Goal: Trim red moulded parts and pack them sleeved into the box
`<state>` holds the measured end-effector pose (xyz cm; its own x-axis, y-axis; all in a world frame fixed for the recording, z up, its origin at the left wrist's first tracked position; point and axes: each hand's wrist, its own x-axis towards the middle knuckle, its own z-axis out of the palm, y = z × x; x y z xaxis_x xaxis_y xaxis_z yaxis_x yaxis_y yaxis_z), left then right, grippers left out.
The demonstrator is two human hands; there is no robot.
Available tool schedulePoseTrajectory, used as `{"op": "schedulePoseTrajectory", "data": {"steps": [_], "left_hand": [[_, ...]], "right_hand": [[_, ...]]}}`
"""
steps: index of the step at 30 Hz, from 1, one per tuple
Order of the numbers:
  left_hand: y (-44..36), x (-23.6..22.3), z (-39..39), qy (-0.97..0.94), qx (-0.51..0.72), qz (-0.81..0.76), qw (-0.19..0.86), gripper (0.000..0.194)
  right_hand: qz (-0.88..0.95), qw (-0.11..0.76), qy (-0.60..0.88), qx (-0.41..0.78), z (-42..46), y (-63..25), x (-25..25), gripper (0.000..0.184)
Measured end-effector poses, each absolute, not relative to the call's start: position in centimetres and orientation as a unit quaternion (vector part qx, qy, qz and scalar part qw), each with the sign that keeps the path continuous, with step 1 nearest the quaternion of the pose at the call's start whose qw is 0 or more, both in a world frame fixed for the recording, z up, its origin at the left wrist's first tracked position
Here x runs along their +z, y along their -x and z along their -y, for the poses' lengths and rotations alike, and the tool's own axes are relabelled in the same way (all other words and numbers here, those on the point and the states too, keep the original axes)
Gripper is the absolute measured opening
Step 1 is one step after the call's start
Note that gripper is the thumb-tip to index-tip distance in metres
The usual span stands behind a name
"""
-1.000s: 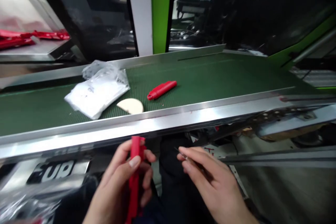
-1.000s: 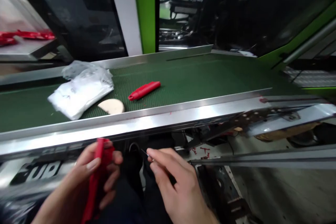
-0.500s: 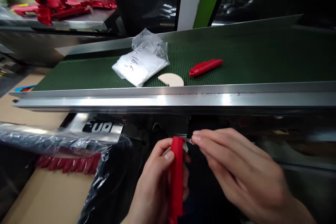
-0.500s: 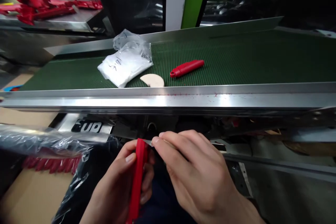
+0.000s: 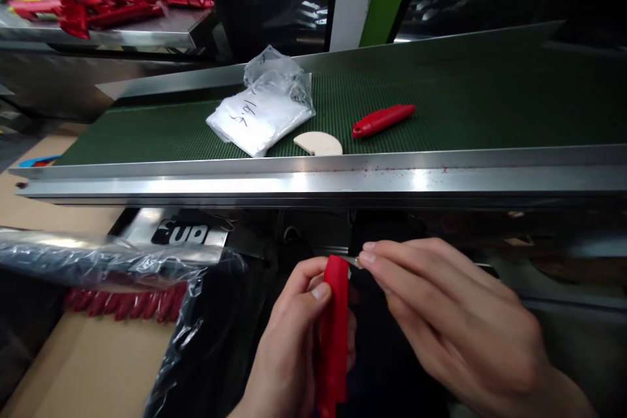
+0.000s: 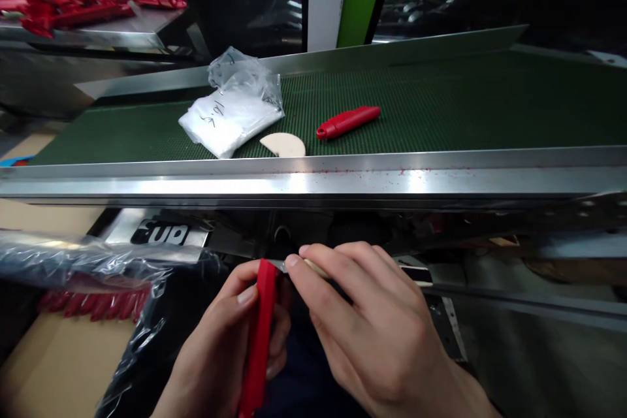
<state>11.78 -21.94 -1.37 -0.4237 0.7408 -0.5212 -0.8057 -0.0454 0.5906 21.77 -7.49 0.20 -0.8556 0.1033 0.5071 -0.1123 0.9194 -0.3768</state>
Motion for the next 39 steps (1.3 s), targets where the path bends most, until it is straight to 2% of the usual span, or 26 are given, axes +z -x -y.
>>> {"op": "schedulePoseTrajectory", "data": {"steps": [28,39], "left_hand": [[-12.1,-1.5,22.1,0.059,0.725,-0.418,0.544,0.018],[-10.9,-0.8,22.2,0.061,0.705,-0.442,0.551,0.018]], "right_hand": [[0.948,0.267,0.0,0.172,8.0,-22.2,-0.1,0.037],[0.958,0.225,-0.022,0.175,9.6,-22.9,0.1,0.032]]}}
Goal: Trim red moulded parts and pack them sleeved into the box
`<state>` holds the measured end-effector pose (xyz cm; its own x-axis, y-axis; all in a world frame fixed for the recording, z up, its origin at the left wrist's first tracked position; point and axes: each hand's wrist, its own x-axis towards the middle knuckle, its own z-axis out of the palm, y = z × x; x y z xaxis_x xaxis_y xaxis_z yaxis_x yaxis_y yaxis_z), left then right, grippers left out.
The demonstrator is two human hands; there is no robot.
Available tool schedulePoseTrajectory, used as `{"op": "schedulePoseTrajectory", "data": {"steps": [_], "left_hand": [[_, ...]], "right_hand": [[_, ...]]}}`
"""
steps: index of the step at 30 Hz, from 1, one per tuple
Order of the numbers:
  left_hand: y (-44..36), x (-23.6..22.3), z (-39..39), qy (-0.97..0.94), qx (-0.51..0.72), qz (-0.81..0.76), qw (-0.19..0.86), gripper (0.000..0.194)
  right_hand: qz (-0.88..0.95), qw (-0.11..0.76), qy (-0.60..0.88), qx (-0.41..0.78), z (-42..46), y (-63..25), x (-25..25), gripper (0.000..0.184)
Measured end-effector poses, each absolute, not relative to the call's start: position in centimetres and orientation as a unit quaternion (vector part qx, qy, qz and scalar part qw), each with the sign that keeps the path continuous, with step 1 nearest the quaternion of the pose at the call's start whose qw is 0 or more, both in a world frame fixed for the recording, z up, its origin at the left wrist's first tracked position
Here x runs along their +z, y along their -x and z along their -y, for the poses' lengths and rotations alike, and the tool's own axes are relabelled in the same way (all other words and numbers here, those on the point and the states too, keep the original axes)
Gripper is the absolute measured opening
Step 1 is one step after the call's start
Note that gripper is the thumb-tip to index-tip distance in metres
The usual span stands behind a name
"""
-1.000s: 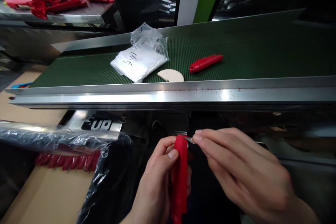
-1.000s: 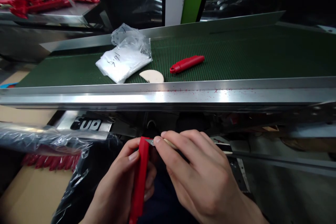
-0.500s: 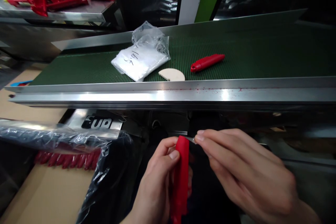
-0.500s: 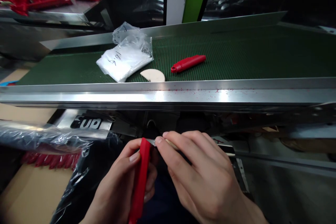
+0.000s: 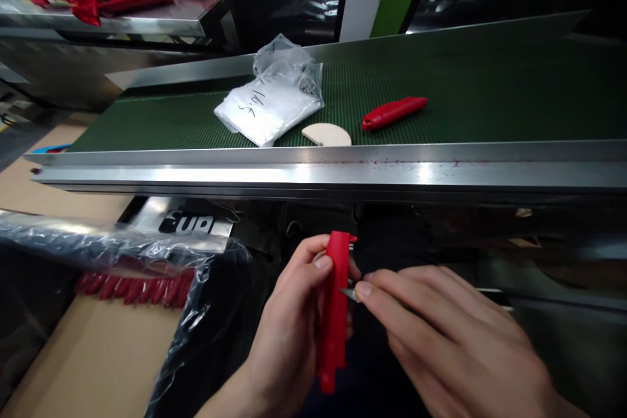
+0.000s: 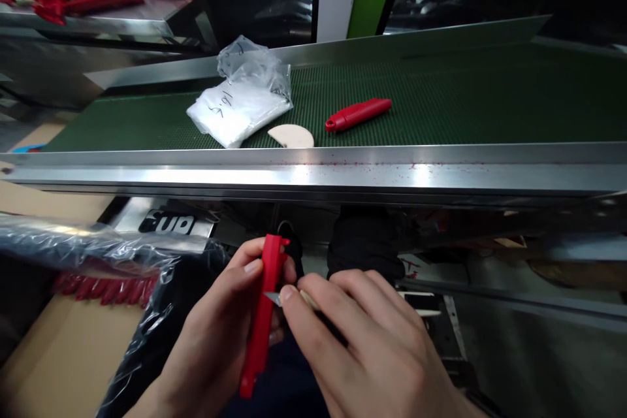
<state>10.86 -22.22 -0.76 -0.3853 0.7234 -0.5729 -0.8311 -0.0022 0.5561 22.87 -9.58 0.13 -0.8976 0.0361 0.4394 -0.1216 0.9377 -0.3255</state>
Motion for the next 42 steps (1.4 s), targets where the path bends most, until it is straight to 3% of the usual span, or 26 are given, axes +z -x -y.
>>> {"op": "schedulePoseTrajectory", "data": {"steps": [16,23,27,32,42], "left_hand": [[-9.1,-0.2,20.8,0.0,0.736,-0.419,0.532,0.016],[-8.5,-0.5,20.4,0.004,0.763,-0.384,0.52,0.015],[-9.1,-0.3,21.1,-0.013,0.748,-0.392,0.536,0.017],[-10.1,-0.6,22.1,-0.064,0.713,-0.438,0.544,0.035],[-10.5,-0.1,22.0,-0.083,0.679,-0.493,0.538,0.033]], "right_hand": [[0.96,0.23,-0.04,0.154,10.9,-24.1,-0.4,0.023],[0.943,0.239,-0.035,0.229,9.7,-24.6,0.0,0.038],[0.94,0.278,-0.021,0.196,8.1,-23.9,0.8,0.04],[0.948,0.28,0.012,0.15,7.6,-22.3,1.3,0.036],[0.95,0.287,0.02,0.118,7.6,-22.1,0.5,0.039]]}}
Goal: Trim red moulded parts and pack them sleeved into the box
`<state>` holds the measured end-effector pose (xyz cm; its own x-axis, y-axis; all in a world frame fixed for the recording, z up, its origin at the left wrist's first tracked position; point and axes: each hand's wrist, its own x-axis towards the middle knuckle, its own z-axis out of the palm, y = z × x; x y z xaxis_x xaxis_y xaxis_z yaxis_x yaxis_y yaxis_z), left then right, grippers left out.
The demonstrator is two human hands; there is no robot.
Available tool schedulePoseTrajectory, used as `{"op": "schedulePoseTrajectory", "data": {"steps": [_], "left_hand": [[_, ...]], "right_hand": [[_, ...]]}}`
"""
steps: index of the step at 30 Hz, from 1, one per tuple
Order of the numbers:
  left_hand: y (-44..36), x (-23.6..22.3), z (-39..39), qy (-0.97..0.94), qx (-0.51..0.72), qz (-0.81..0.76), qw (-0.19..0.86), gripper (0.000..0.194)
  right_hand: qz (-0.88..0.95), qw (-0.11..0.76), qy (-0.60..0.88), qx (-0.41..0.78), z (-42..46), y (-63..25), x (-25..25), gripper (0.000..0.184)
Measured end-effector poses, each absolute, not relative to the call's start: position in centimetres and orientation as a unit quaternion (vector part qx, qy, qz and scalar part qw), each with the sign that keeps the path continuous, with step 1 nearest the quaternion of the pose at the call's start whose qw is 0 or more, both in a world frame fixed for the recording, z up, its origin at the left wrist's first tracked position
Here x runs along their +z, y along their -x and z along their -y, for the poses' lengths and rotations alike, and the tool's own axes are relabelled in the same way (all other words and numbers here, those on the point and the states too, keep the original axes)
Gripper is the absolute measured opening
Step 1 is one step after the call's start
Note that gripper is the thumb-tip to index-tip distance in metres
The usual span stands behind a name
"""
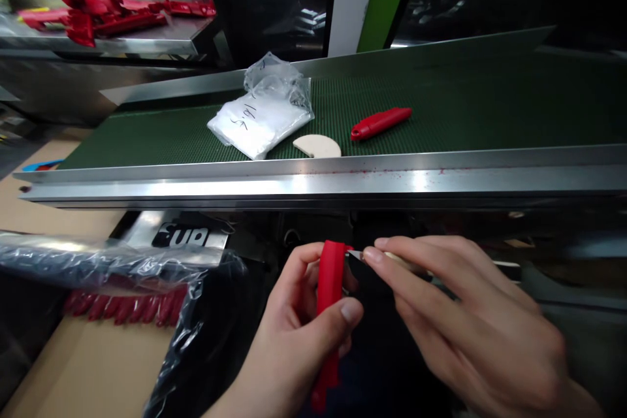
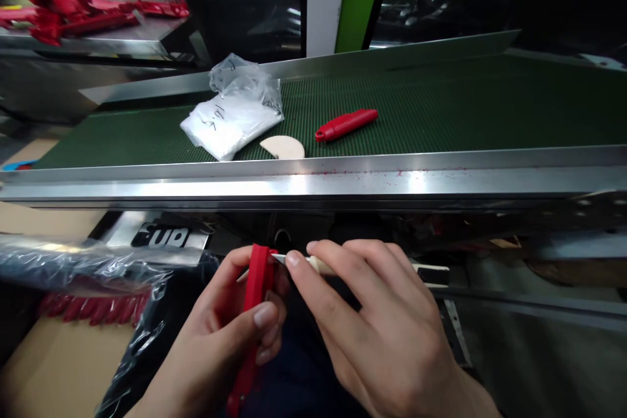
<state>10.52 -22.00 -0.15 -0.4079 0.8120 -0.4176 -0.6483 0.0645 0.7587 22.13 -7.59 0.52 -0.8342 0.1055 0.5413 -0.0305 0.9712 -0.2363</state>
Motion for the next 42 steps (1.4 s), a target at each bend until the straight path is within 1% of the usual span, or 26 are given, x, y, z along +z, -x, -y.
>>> {"op": "schedulePoseTrajectory", "data": {"steps": [3,6,11,14,16,18,22,24,30,36,42], "left_hand": [[-10.5,-0.2,22.0,-0.094,0.679,-0.492,0.537,0.033],[-10.5,-0.3,22.1,-0.095,0.675,-0.506,0.529,0.031],[-10.3,-0.8,22.4,-0.111,0.68,-0.447,0.571,0.032],[-10.4,-0.8,22.5,-0.102,0.687,-0.429,0.577,0.03],[-10.7,-0.6,22.7,-0.115,0.686,-0.423,0.58,0.029],[-10.9,-0.5,22.8,-0.117,0.686,-0.409,0.59,0.029],[-11.1,-0.6,22.9,-0.072,0.704,-0.371,0.601,0.027],[-11.0,-0.6,22.7,-0.064,0.713,-0.344,0.607,0.024],[-10.7,-0.6,22.7,-0.062,0.719,-0.292,0.628,0.022],[-11.0,-1.8,22.7,-0.105,0.74,-0.221,0.626,0.025],[-11.2,-2.1,22.7,-0.091,0.736,-0.231,0.629,0.023]], "right_hand": [[0.95,0.286,0.021,0.121,7.5,-22.3,0.5,0.041],[0.949,0.286,0.017,0.135,7.4,-22.2,0.5,0.038],[0.941,0.296,0.002,0.163,7.1,-22.0,0.6,0.034],[0.94,0.315,0.021,0.126,6.2,-22.0,0.3,0.039],[0.93,0.347,0.06,0.102,5.5,-22.0,0.1,0.045],[0.922,0.359,0.093,0.114,5.1,-22.2,0.1,0.048],[0.928,0.301,0.065,0.209,6.2,-22.6,0.4,0.044],[0.925,0.3,0.042,0.228,7.1,-22.8,0.6,0.04],[0.927,0.296,0.019,0.23,8.0,-22.4,0.8,0.034],[0.924,0.313,0.022,0.218,7.9,-22.2,0.5,0.036],[0.923,0.318,0.009,0.216,8.0,-22.1,0.4,0.036]]}}
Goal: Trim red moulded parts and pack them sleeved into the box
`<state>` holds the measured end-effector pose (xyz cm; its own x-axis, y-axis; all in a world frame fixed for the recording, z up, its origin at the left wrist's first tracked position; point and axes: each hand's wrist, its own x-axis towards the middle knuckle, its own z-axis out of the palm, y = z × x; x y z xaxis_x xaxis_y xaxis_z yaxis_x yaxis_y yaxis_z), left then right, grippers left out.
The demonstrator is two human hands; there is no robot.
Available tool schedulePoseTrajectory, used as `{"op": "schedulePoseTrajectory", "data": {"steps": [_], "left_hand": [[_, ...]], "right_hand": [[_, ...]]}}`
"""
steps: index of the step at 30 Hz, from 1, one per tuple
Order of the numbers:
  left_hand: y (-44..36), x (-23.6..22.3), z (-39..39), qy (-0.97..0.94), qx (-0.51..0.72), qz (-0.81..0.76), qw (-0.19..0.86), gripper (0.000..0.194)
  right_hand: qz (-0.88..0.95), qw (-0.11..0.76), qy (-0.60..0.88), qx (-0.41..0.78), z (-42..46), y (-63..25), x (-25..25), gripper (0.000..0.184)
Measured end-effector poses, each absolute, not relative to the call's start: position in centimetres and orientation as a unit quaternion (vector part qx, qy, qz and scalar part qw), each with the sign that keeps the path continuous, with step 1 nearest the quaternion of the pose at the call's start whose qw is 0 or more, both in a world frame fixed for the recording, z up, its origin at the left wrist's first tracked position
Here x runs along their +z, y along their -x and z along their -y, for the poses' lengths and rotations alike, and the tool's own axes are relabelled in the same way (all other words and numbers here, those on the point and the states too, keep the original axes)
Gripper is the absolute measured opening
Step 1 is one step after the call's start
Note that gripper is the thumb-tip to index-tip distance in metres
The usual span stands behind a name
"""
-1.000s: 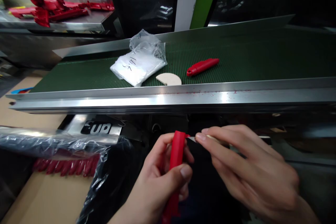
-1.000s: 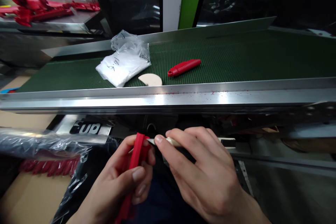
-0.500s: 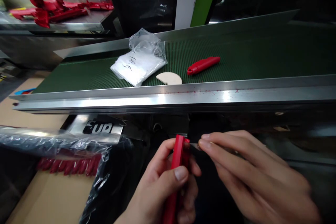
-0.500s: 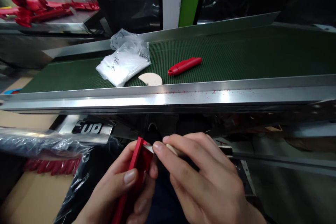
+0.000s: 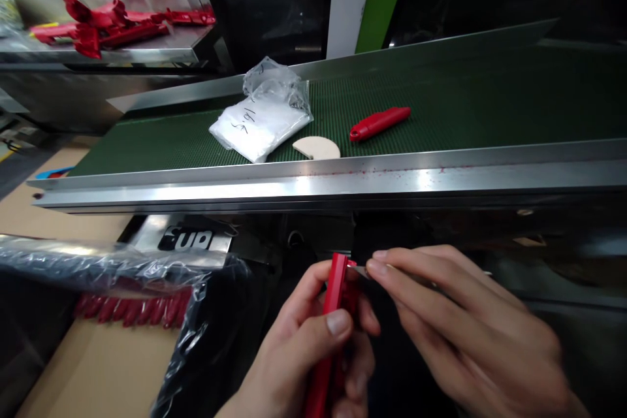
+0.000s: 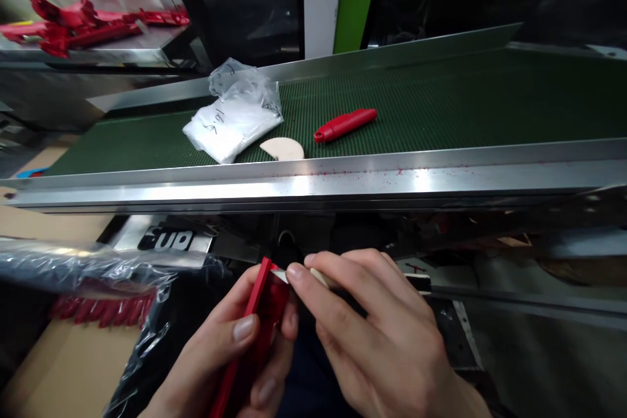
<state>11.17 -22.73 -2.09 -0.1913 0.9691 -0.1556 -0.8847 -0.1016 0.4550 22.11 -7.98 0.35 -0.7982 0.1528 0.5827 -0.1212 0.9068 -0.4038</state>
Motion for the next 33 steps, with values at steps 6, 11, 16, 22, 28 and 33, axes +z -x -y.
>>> {"op": "schedulePoseTrajectory", "data": {"steps": [6,11,16,22,28,33], "left_hand": [[-11.5,-2.3,22.8,-0.145,0.717,-0.22,0.646,0.032],[-11.5,-3.2,22.4,-0.11,0.73,-0.141,0.66,0.031],[-11.4,-3.0,22.5,-0.087,0.7,-0.137,0.696,0.044],[-11.8,-1.9,23.1,-0.019,0.671,-0.179,0.719,0.056],[-11.8,-1.7,23.1,-0.043,0.689,-0.218,0.69,0.047],[-11.8,-1.6,22.8,-0.056,0.68,-0.213,0.699,0.055]], "right_hand": [[0.916,0.34,0.059,0.205,7.1,-22.4,-0.2,0.04],[0.902,0.353,0.109,0.223,6.5,-23.2,-0.3,0.039],[0.92,0.31,0.04,0.237,6.7,-23.7,0.0,0.044],[0.932,0.294,0.002,0.213,6.7,-22.8,1.1,0.028],[0.935,0.28,-0.019,0.214,6.5,-22.9,0.7,0.031],[0.94,0.273,-0.036,0.202,6.4,-23.2,0.3,0.036]]}}
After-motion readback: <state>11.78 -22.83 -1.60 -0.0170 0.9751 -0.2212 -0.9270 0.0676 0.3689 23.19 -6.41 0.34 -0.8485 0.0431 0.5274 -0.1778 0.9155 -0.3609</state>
